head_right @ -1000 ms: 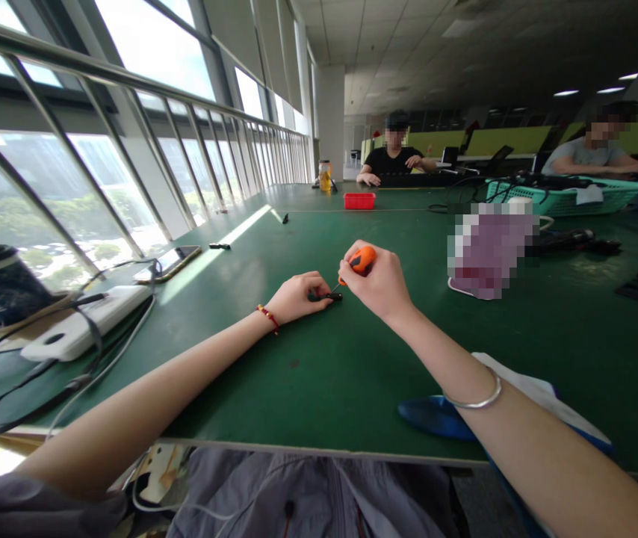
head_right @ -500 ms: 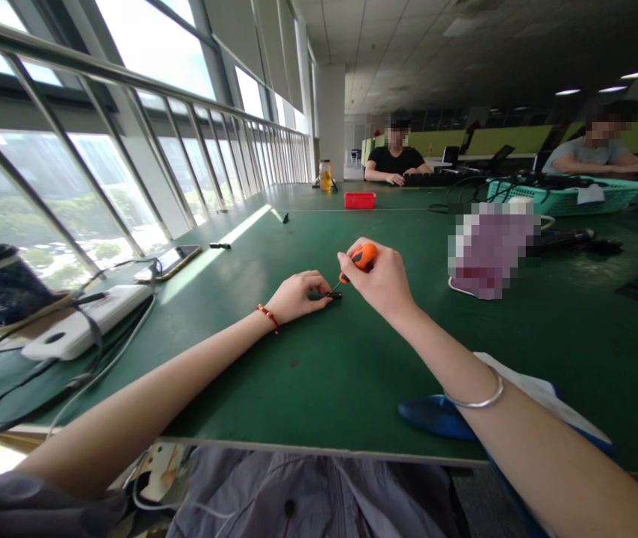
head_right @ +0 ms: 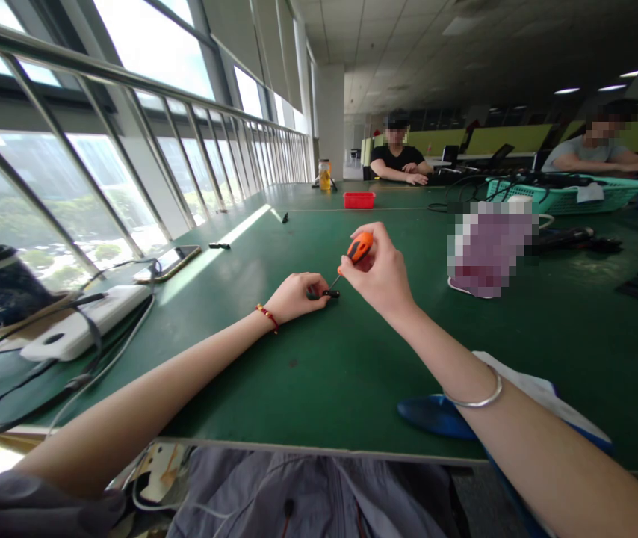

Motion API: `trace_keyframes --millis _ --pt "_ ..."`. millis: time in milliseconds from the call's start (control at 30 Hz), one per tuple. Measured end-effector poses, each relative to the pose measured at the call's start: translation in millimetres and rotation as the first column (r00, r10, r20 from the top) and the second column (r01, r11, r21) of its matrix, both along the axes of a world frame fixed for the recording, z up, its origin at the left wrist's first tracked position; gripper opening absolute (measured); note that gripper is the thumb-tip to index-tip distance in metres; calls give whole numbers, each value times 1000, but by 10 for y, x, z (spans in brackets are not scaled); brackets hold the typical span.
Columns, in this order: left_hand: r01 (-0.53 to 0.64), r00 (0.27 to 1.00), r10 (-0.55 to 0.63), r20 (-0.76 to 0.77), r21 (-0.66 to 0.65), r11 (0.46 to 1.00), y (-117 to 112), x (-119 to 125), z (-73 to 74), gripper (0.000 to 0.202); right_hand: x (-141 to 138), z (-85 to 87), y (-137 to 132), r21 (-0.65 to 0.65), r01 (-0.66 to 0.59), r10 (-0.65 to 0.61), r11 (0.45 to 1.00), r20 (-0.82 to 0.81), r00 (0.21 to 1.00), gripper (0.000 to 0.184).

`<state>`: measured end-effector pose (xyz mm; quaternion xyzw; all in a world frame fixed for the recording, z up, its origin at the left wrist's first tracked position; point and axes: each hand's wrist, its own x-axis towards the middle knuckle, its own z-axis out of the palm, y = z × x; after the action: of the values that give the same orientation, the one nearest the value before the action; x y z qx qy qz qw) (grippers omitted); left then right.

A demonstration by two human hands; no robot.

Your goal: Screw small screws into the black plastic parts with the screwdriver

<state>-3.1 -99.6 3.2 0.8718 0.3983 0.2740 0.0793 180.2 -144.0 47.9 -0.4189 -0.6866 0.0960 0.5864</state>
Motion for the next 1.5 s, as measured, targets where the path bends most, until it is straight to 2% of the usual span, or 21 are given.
trace_keyframes --millis 100,200,400,533,600,700,767,900,1033,1100,1200,1267,1367,1500 --pt "-3 1000 3 7 -4 1000 -1 5 -3 9 2 -17 9 -34 32 -32 999 -1 999 33" --pt "-9 1000 9 10 -2 1000 1 7 -8 9 -1 0 -6 -72 84 -82 994 31 996 26" --pt "-3 1000 3 13 5 1000 12 1 -21 9 -4 21 3 -60 -32 32 998 7 999 15" --pt "-12 1000 12 9 -2 1000 7 4 -17 10 -12 -6 22 -45 -95 91 994 -81 992 34" --pt "-15 1000 15 7 -3 1000 1 7 -10 10 -17 -6 10 -50 -54 50 997 -69 996 37" --pt "-13 1000 13 4 -1 1000 -4 8 -5 10 -21 16 -25 -80 26 -26 996 1 1000 28" --pt "-10 1000 10 0 -1 1000 -1 6 -7 10 -22 33 -45 -92 -1 4 996 38 999 19" --pt "-11 1000 11 -13 3 1000 9 3 -13 10 -23 33 -41 -69 -76 80 995 54 995 15" --pt "-15 1000 15 -26 10 1000 7 5 -8 11 -26 -9 -6 -34 -111 111 993 8 994 41" --pt "-16 999 16 -29 10 1000 5 7 -8 11 -29 -23 -5 -29 -56 56 998 31 998 49" --pt "-23 999 23 -35 12 1000 8 8 -11 11 -41 -18 -34 -16 102 -100 995 99 990 44" --pt "-27 999 27 -41 14 1000 10 9 -13 11 -53 -5 -58 -10 142 -140 990 112 984 34" --pt "-33 998 34 -51 19 999 6 12 -11 11 -67 0 -68 -29 88 -85 996 99 992 24" --pt "-54 997 55 -62 19 998 -7 16 -1 12 -67 -34 -40 -39 3 -1 999 63 998 43"
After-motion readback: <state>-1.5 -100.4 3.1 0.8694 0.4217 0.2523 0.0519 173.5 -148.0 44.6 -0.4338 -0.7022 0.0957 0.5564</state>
